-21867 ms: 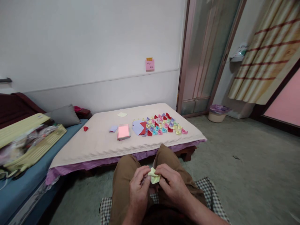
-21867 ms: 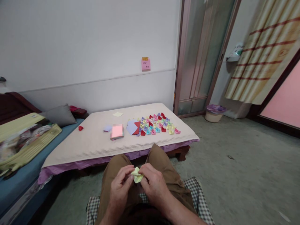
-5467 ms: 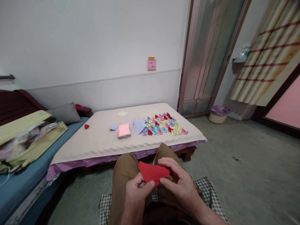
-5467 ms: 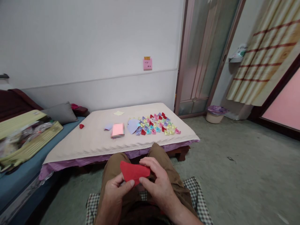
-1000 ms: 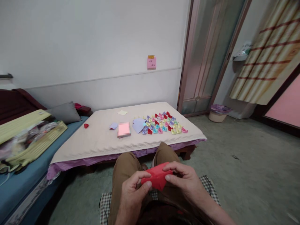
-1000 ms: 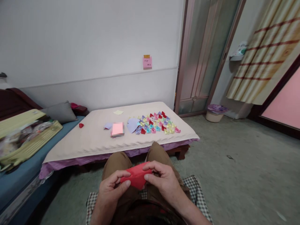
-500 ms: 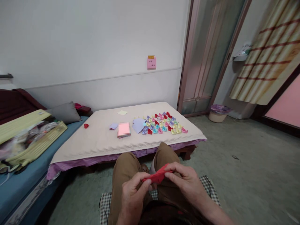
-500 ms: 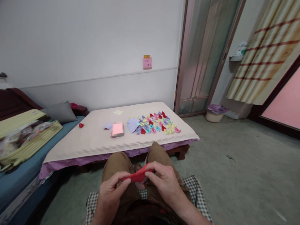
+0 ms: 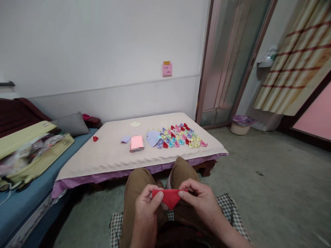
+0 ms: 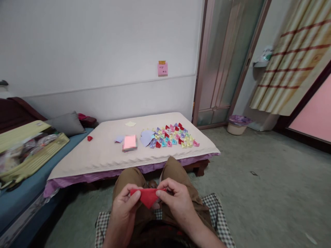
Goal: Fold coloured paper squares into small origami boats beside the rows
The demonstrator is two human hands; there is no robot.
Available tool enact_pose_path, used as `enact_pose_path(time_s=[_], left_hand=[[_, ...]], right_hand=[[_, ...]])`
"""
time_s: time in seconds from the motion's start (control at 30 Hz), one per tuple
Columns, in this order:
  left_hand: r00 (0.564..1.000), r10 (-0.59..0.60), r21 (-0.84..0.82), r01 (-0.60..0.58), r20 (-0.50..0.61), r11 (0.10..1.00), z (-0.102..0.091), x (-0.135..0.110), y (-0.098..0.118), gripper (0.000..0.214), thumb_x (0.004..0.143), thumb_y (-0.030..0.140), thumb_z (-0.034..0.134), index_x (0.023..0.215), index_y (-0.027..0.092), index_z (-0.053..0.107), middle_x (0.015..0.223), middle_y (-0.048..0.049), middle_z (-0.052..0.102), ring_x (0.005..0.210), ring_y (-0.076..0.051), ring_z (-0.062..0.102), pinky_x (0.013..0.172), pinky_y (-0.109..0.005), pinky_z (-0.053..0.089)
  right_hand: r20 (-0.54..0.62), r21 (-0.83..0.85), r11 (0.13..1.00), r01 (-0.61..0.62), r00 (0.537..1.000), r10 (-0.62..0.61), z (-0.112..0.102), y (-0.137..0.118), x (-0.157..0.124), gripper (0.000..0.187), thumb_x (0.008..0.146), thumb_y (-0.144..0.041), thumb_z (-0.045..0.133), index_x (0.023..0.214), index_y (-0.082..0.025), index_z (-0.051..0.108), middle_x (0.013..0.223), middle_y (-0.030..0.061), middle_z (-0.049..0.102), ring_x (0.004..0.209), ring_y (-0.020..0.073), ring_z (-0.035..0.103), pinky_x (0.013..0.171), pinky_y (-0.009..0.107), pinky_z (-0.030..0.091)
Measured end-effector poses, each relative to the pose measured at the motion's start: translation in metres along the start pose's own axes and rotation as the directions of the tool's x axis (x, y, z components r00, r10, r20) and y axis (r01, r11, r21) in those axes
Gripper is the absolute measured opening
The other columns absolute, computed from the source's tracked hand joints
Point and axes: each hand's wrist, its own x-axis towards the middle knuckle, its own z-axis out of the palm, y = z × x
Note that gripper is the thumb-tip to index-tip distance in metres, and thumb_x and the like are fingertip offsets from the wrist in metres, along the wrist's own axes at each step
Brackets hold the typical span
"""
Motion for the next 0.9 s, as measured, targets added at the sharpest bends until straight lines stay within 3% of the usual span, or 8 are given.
enact_pose_path(time_s=[0.1,0.2,0.37,0.57,0.73,0.9], left_hand=[[0.998,-0.054,-0.069,0.055,0.015,0.996,0.01,-0.005,-0.002,0.02,0.065,0.03,0.074,0.075,0.015,0.065,0.064,-0.0003,0.062,0.059,-0.013,0.054,0.058,-0.024,0.044],[0.998,-0.058,0.007,0.058,0.018,0.998,0.012,-0.008,-0.003,0.02,0.063,0.029,0.075,0.07,0.012,0.066,0.061,-0.001,0.061,0.058,-0.013,0.052,0.059,-0.025,0.042],[0.997,-0.068,0.111,0.071,-0.025,0.991,0.005,-0.003,-0.005,0.02,0.059,0.027,0.077,0.064,0.011,0.067,0.056,0.0,0.059,0.056,-0.012,0.051,0.056,-0.023,0.04],[0.996,-0.079,0.005,0.079,-0.051,0.997,0.004,-0.002,0.002,0.02,0.071,0.032,0.07,0.069,0.013,0.065,0.06,0.0007,0.06,0.057,-0.011,0.052,0.057,-0.022,0.041],[0.998,-0.032,-0.026,0.03,-0.058,0.999,0.004,-0.003,0.008,0.021,0.078,0.031,0.064,0.066,0.013,0.063,0.06,0.0018,0.061,0.058,-0.009,0.051,0.058,-0.018,0.041],[0.995,-0.099,-0.008,0.099,-0.002,0.995,0.003,0.002,-0.004,0.023,0.069,0.033,0.073,0.077,0.012,0.069,0.066,-0.0027,0.067,0.061,-0.014,0.058,0.062,-0.024,0.046]], right_hand=[[-0.02,0.013,1.0,-0.021,1.0,0.021,0.007,0.005,0.0,0.013,0.069,-0.027,0.066,0.065,-0.015,0.063,0.055,-0.0029,0.054,0.052,0.011,0.045,0.05,0.021,0.034],[-0.008,-0.008,1.0,-0.03,1.0,0.03,0.009,0.006,-0.001,0.011,0.068,-0.025,0.066,0.065,-0.015,0.063,0.055,-0.0032,0.053,0.053,0.0109,0.045,0.05,0.02,0.034],[0.133,-0.044,0.999,0.004,0.991,0.002,0.009,0.003,-0.003,0.012,0.071,-0.025,0.064,0.063,-0.016,0.065,0.056,-0.0028,0.055,0.055,0.0116,0.048,0.053,0.021,0.037],[0.117,0.033,0.996,-0.081,0.99,0.077,0.006,0.002,0.0,0.019,0.068,-0.03,0.067,0.057,-0.016,0.062,0.051,-0.0031,0.056,0.049,0.0112,0.048,0.05,0.021,0.038],[0.232,0.12,0.987,-0.108,0.97,0.078,0.0,0.002,0.002,0.025,0.076,-0.037,0.062,0.07,-0.014,0.069,0.057,-0.0005,0.062,0.053,0.0126,0.055,0.056,0.023,0.043],[0.182,0.116,0.989,-0.088,0.981,0.066,0.003,0.006,0.0,0.023,0.079,-0.037,0.061,0.077,-0.015,0.068,0.061,-0.0004,0.064,0.057,0.0134,0.059,0.058,0.023,0.045]])
